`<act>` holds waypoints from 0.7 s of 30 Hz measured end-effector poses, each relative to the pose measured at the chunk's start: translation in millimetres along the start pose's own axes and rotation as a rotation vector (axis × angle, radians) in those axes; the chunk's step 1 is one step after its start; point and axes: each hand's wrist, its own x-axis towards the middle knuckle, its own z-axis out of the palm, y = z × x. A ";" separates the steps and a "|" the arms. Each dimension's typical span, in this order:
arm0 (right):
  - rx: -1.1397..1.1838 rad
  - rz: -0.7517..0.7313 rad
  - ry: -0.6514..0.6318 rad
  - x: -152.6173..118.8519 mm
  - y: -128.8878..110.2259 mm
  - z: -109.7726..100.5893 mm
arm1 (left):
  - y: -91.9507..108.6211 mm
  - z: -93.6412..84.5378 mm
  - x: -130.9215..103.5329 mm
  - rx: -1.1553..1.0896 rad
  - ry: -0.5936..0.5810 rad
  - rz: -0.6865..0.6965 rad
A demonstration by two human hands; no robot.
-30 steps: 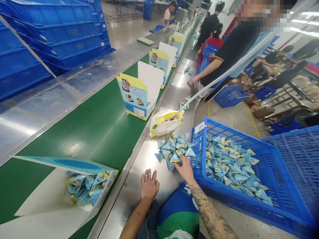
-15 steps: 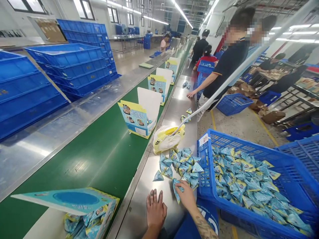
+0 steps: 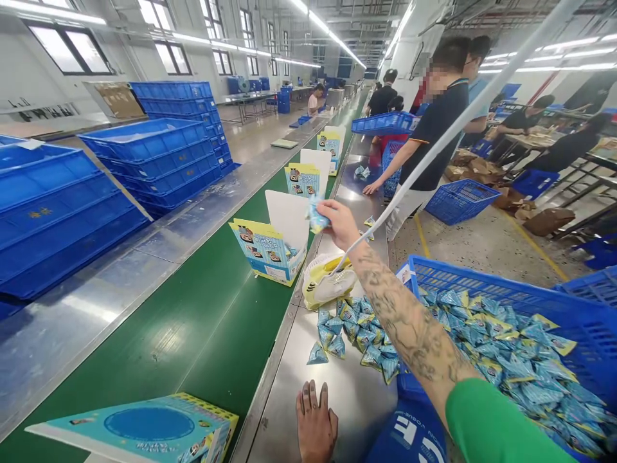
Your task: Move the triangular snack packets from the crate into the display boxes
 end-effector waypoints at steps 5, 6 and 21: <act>-0.145 0.171 0.081 6.8 23.9 -15.3 | -0.7 8.2 -1.7 0.003 0.014 -0.001; -0.174 0.133 0.123 -7.1 29.4 -30.6 | -0.1 7.8 -1.9 0.002 0.009 0.000; -1.310 0.265 -0.429 -301.5 224.6 -77.9 | 0.8 -15.8 2.3 -0.012 -0.123 -0.024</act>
